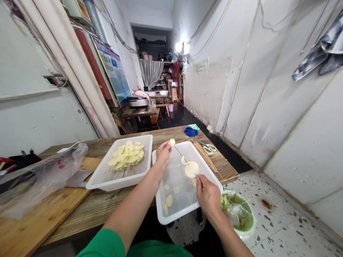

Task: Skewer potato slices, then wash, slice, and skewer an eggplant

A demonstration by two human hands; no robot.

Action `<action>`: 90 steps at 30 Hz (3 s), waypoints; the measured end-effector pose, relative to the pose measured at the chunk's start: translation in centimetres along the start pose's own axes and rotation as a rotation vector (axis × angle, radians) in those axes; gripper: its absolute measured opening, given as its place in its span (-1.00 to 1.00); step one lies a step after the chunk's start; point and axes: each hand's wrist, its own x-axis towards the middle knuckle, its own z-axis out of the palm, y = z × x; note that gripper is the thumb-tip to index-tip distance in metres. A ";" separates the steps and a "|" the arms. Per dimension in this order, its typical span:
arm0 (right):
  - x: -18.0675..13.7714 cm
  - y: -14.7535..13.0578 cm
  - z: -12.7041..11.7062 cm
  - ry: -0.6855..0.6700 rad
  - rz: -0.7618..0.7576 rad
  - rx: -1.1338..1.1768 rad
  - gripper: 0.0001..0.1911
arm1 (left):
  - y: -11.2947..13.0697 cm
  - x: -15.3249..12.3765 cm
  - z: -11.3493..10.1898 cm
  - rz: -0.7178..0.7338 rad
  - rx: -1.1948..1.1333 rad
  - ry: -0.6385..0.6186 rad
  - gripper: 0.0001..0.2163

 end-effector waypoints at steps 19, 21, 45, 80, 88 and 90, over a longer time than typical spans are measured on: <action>-0.1 0.1 0.3 0.052 -0.016 0.012 -0.58 | 0.7 -0.8 0.4 -0.116 -0.045 -0.112 -0.88; -0.2 0.2 0.4 0.047 -0.010 0.022 -0.58 | 1.0 -0.9 0.4 -0.176 -0.075 -0.131 -0.87; -0.2 -0.3 0.5 0.131 -0.154 -0.095 -0.59 | 0.0 -1.3 -0.3 0.178 0.348 -0.111 -0.79; 0.2 -0.9 -1.4 0.106 0.220 0.239 -0.62 | -0.7 0.3 -1.2 0.032 0.509 0.027 -0.94; 0.5 -1.1 -1.6 0.193 0.318 0.343 -0.62 | -2.5 -2.4 -2.6 -0.239 0.980 -0.935 -0.78; 0.5 -1.2 -1.7 0.176 0.310 0.334 -0.62 | -2.8 -2.8 -3.4 -0.140 1.090 -0.927 -0.73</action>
